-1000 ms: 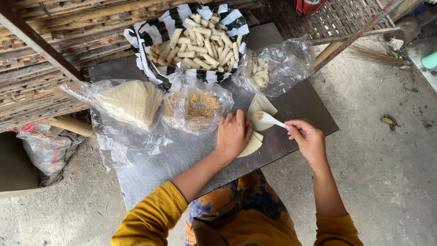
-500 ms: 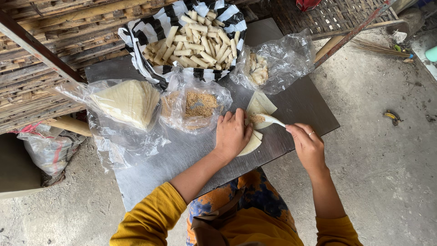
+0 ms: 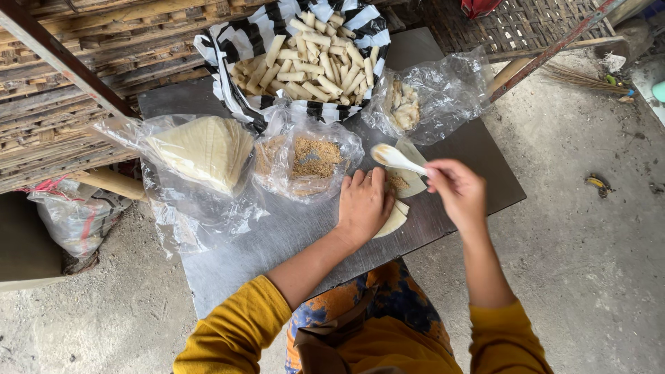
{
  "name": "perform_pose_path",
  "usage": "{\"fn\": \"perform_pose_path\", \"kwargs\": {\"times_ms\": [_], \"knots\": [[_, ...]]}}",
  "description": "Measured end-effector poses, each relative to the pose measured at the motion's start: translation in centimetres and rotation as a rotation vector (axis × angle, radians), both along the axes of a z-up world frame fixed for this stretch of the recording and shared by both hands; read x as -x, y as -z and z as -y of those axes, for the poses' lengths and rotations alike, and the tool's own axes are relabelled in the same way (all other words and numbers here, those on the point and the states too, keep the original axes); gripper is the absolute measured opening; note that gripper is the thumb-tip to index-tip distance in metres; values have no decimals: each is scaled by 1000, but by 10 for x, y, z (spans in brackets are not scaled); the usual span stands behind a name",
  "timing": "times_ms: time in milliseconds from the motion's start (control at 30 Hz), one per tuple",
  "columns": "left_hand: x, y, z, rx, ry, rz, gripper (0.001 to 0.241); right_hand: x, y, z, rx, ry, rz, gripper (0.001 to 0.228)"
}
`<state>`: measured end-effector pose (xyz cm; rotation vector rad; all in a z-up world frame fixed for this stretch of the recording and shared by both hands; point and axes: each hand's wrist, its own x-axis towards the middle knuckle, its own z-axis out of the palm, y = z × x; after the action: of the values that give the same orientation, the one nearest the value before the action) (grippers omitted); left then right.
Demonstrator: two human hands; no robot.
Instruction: The person prepares pastries by placing a spoonful of sweet filling onto a square wrapper and folding it into a triangle. The person repeatedly performs this action using a spoon, a plastic bag of filling, and wrappers stacked on a metal table.
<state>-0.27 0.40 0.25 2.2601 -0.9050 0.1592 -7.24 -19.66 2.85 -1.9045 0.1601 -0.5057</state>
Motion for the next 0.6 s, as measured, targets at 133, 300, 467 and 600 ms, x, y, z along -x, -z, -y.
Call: {"fn": "perform_pose_path", "kwargs": {"times_ms": [133, 300, 467, 600], "knots": [[0, 1, 0, 11, -14, 52, 32, -58, -12, -54, -16, -154, 6, 14], [-1, 2, -1, 55, -6, 181, 39, -73, -37, -95, 439, -339, 185, 21], [-1, -1, -3, 85, -1, 9, 36, -24, -35, -54, 531, 174, -4, 15], [-1, -7, -7, 143, 70, -19, 31, 9, -4, -26, 692, 296, -205, 24]]}}
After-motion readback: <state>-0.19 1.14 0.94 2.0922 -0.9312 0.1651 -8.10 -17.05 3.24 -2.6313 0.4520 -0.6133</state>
